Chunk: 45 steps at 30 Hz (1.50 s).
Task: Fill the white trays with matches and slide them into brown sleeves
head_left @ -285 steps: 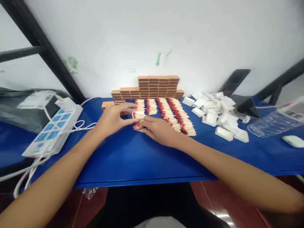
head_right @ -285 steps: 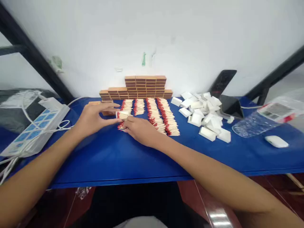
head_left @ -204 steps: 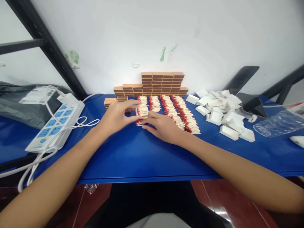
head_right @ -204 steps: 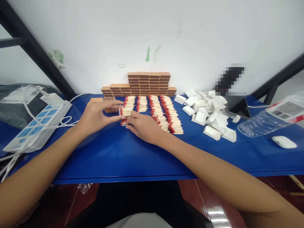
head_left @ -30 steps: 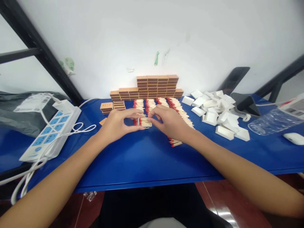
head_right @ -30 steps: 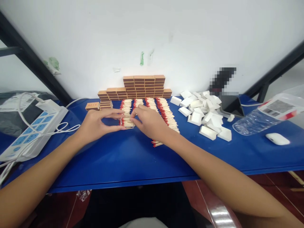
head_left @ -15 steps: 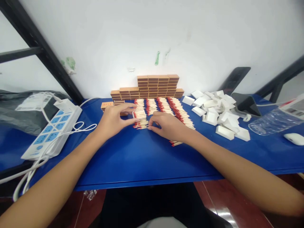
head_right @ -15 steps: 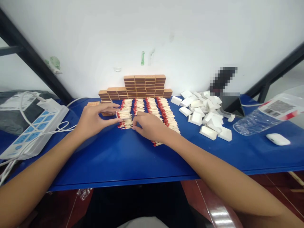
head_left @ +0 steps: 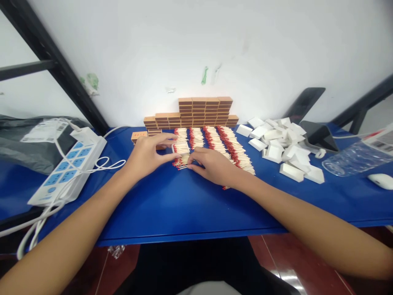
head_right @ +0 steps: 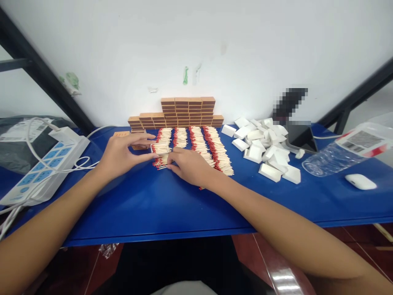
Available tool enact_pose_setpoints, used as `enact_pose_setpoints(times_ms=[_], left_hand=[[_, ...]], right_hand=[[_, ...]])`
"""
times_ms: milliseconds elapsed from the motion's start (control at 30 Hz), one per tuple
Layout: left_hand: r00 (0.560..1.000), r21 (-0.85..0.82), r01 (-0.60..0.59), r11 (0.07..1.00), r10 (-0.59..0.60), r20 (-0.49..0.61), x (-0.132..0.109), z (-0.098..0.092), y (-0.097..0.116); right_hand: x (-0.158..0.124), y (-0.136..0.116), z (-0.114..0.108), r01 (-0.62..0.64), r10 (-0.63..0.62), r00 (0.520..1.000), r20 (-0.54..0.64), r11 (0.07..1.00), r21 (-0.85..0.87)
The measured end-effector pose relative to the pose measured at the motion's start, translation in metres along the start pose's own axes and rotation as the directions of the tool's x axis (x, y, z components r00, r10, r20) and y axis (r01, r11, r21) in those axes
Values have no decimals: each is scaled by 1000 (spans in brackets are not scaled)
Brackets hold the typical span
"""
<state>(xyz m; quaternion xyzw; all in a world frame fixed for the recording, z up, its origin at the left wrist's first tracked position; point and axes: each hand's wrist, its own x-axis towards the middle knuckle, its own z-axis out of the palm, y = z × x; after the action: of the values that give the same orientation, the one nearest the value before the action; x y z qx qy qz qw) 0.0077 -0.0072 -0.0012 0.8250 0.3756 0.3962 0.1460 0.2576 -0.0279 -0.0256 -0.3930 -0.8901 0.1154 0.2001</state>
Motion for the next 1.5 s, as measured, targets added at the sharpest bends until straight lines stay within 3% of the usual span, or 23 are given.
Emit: enact_pose_setpoints(times_ms=[267, 367, 500, 667, 767, 833, 1000, 1333, 1400, 1500], left_hand=[[999, -32, 15, 999, -14, 43, 0, 0, -6], [997, -70, 34, 997, -30, 70, 0, 0, -6], [993, -102, 38, 994, -26, 117, -2, 3, 0], [993, -120, 29, 992, -15, 120, -3, 6, 5], [996, -142, 70, 987, -61, 68, -2, 6, 4], [996, -135, 94, 986, -92, 16, 0, 4, 2], [995, -66, 88, 994, -90, -34, 3, -1, -2], [998, -71, 64, 995, -63, 8, 3, 0, -4], [998, -96, 56, 994, -54, 30, 3, 1, -6], [997, -119, 54, 991, -48, 55, 1, 2, -7]], right_hand=[[-2, 2, -11, 30, -33, 998, 60, 998, 61], [-3, 3, -18, 59, -53, 997, -52, 992, 115], [-1, 2, -20, 13, 0, 978, -211, 998, 59], [0, 1, -17, 11, -6, 975, -221, 1000, 18], [0, 3, -20, 21, -14, 966, -257, 999, 26], [-1, 6, -22, -13, 18, 973, -229, 1000, 23], [-1, 16, -23, -54, 53, 999, 10, 998, 21], [-3, 10, -20, -33, 24, 992, 122, 997, 69], [-4, 8, -25, 0, -12, 995, 95, 993, 118], [-3, 7, -31, 33, -23, 998, -57, 985, 169]])
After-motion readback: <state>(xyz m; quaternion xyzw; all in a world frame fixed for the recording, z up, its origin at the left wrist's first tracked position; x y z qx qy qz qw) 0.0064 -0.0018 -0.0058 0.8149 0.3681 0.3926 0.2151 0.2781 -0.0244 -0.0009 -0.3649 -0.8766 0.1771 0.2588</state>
